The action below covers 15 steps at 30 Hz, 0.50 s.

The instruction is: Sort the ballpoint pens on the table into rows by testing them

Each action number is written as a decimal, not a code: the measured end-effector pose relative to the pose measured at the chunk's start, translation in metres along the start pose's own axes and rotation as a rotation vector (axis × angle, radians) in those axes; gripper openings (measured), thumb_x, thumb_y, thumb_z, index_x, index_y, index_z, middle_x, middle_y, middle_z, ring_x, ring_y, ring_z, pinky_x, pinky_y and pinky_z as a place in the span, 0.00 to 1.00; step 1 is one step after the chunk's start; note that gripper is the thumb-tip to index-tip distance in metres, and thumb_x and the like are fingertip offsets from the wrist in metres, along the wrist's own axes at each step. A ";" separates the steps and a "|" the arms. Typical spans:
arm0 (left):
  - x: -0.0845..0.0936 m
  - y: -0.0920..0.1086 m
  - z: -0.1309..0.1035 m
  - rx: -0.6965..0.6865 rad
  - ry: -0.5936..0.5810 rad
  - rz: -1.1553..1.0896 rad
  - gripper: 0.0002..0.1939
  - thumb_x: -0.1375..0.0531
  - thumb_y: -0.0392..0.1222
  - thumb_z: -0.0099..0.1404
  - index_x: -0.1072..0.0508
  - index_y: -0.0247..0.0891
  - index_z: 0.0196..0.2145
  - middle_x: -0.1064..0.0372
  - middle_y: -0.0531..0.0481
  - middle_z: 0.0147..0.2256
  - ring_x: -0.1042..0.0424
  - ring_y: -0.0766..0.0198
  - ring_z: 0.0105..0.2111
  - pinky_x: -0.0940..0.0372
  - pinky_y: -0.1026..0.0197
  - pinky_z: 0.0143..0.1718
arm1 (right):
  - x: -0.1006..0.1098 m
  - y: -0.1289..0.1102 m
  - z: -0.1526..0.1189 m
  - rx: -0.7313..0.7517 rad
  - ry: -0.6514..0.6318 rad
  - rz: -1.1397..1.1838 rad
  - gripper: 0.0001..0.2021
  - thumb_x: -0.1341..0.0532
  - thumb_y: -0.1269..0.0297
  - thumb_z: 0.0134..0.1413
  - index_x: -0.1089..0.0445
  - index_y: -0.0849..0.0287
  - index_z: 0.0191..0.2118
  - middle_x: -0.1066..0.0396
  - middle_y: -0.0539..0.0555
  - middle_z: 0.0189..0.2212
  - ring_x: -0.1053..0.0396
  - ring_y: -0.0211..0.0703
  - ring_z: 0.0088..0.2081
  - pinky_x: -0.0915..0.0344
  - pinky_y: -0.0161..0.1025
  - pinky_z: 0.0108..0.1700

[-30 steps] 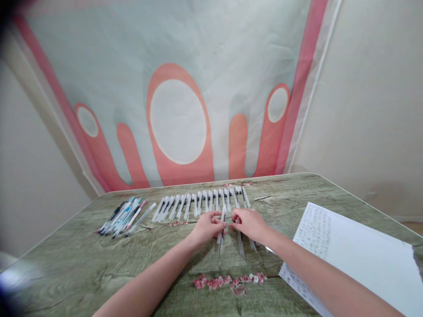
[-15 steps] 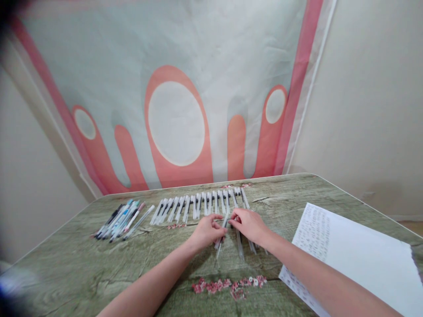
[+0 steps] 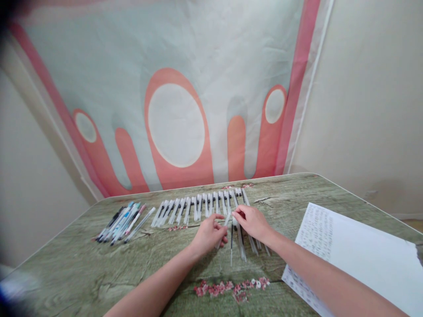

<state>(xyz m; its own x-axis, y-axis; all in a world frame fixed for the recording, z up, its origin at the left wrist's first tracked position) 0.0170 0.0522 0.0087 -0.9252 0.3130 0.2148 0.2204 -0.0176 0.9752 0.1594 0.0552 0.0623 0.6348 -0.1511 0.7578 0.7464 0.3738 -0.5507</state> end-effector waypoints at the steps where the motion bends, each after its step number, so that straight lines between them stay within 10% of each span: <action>1: 0.001 0.001 0.000 0.004 -0.003 -0.003 0.19 0.44 0.43 0.53 0.39 0.37 0.43 0.33 0.52 0.19 0.36 0.67 0.14 0.46 0.67 0.15 | 0.002 0.001 0.000 -0.003 0.011 0.004 0.13 0.50 0.57 0.52 0.34 0.58 0.27 0.34 0.48 0.19 0.39 0.37 0.22 0.46 0.33 0.27; 15: 0.003 0.025 -0.015 -0.100 -0.018 0.756 0.21 0.47 0.46 0.56 0.39 0.38 0.47 0.31 0.52 0.25 0.34 0.64 0.26 0.45 0.65 0.28 | 0.022 0.057 0.006 -0.135 0.363 0.074 0.17 0.50 0.54 0.51 0.33 0.61 0.24 0.36 0.49 0.17 0.40 0.37 0.21 0.45 0.33 0.25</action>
<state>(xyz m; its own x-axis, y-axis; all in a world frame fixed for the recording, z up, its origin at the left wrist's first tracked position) 0.0146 0.0386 0.0346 -0.5280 0.1971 0.8260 0.7622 -0.3190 0.5633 0.2151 0.0787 0.0496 0.6996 -0.4508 0.5544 0.7000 0.2762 -0.6586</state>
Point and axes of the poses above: each hand's wrist, its own z-axis towards the middle knuckle, its own x-axis out of the back of the hand, y = z × x, the point moved 7 cm from there along z, towards the middle knuckle
